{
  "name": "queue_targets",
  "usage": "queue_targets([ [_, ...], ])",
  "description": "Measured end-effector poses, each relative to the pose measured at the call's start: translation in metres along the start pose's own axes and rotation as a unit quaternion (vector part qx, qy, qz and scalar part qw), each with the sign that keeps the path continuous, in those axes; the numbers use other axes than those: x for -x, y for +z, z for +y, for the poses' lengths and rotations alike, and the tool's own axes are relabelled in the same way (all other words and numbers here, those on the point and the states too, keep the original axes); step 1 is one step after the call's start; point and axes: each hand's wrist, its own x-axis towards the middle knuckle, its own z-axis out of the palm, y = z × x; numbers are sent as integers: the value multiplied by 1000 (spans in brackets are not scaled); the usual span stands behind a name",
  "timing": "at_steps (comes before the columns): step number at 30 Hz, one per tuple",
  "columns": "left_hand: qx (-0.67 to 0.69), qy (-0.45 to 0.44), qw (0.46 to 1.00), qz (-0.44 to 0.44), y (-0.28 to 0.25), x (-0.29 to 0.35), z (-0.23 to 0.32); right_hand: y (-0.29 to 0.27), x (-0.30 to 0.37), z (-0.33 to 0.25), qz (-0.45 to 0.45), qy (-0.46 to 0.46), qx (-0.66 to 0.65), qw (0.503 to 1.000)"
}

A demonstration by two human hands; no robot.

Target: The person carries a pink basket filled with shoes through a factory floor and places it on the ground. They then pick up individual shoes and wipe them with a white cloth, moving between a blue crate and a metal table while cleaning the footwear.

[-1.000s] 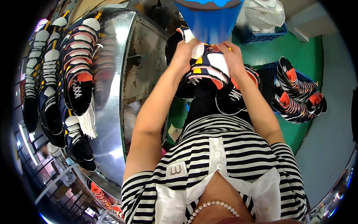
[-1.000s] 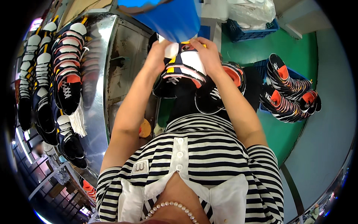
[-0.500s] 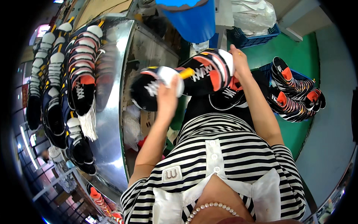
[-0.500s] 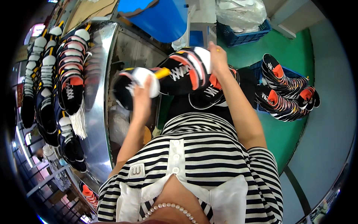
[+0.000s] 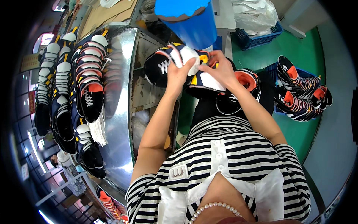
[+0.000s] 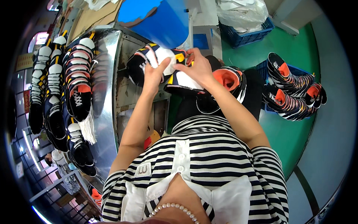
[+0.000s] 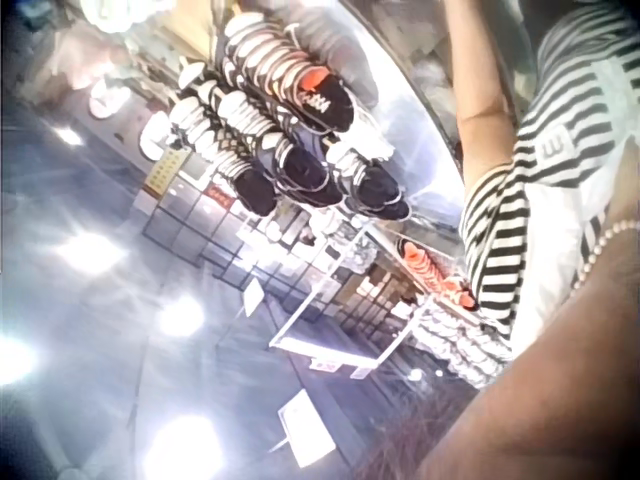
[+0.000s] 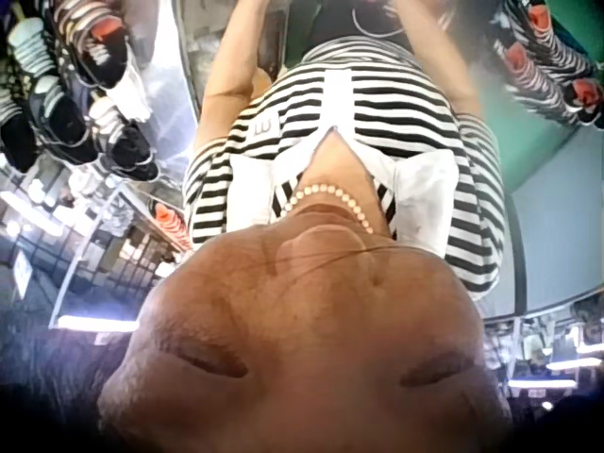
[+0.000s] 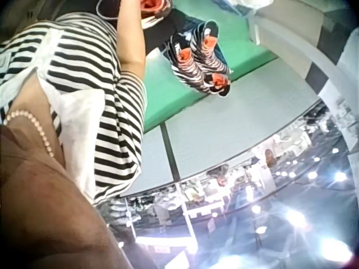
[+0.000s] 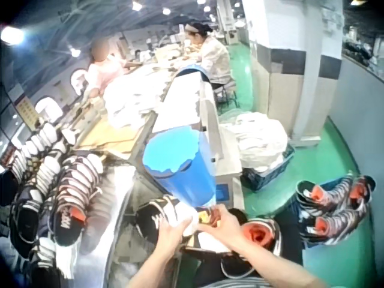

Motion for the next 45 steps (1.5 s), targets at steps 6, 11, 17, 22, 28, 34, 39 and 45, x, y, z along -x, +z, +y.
queue_targets([
  [6,155,-34,987,29,22,-23,-7,-3,-31,24,-20,60,-243,968],
  [11,359,-178,915,53,10,-44,-21,0,-42,10,-48,184,-299,935],
  [17,491,-232,836,83,17,-70,-15,-29,-56,21,-40,214,-276,936],
  [22,208,-19,954,213,-41,45,-3,-36,-26,29,-38,306,-448,839],
  [28,130,0,984,120,12,90,-19,31,21,9,-21,160,-392,906],
  [34,205,-30,975,79,15,58,-11,26,8,3,-45,69,-278,957],
  [39,31,49,990,127,10,28,-29,5,-15,15,-93,150,-366,914],
  [45,30,72,990,120,7,-18,-39,0,-39,14,-75,199,-430,878],
])
